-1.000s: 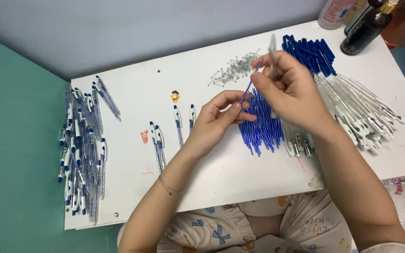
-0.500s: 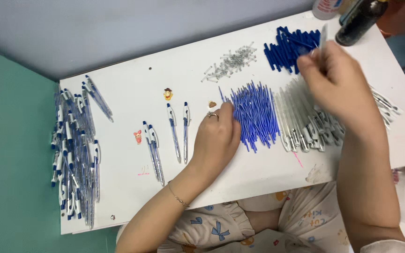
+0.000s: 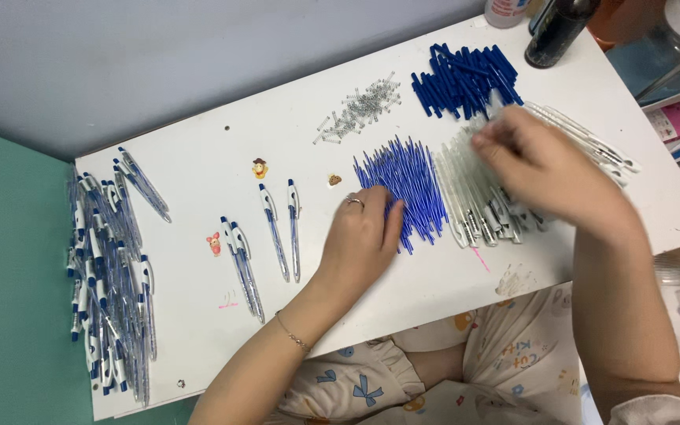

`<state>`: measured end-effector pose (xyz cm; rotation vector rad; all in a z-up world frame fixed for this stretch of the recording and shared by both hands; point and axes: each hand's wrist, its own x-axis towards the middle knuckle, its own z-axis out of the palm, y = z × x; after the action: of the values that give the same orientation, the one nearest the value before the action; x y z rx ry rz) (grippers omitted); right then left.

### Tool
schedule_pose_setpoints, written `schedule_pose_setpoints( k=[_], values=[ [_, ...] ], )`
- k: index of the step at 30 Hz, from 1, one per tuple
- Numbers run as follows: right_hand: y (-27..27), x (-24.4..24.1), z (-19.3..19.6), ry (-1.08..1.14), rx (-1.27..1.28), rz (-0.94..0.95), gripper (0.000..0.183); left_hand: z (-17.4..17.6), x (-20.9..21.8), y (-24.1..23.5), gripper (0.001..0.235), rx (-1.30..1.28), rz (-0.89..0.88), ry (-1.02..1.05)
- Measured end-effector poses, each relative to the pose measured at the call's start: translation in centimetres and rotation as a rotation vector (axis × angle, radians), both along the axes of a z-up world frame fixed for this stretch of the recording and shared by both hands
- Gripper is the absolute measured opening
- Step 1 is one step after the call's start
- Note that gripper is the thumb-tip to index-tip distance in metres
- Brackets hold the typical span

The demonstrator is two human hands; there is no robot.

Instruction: The person assembles blue ballpoint pens by inserting ink cartridges and springs into pen barrels. They pick up components from piles on the table, insert them into the barrels, and place the assembled pens aside.

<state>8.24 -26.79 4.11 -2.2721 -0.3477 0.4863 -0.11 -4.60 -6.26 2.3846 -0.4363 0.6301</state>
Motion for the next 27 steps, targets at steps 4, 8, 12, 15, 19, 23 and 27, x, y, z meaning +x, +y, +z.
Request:
schedule_pose_setpoints(
  k=[4,8,12,15,19,23,27],
  values=[
    [2.0,-2.5,-1.5,-0.070,0.201,0.197,0.013,2.1,-0.9,-0.7,0.023,-0.358,-0.191,0.287],
    [4.0,-4.0,-1.1,-0.005,0.207,0.182,0.010,2.0,-1.2,-0.7,0.027,-0.702,-0.340,0.494],
    [4.3,-4.2,-1.8,-0.035,0.308,0.155,0.007,0.6,-0.7,-0.6,0.020,-0.914,-0.358,0.590],
    [4.3,-4.2,-2.4,-0.199,0.397,0.172,0.012,-1.1,-0.1,-0.6,0.017,-1.009,-0.417,0.616],
    [3.9,-4.6,-3.7,-0.239,0.436,0.160,0.009,-1.9,-0.1,-0.3,0.027,-1.218,-0.469,0.778],
    [3.5,-5.5,-3.7,-0.329,0.402,0.157,0.010,-3.2,0.0,-0.2,0.029,-1.289,-0.561,0.892],
    [3.1,-6.7,-2.7,-0.382,0.369,0.130,0.013,-2.1,-0.1,-0.4,0.024,-1.256,-0.609,0.891]
  ],
)
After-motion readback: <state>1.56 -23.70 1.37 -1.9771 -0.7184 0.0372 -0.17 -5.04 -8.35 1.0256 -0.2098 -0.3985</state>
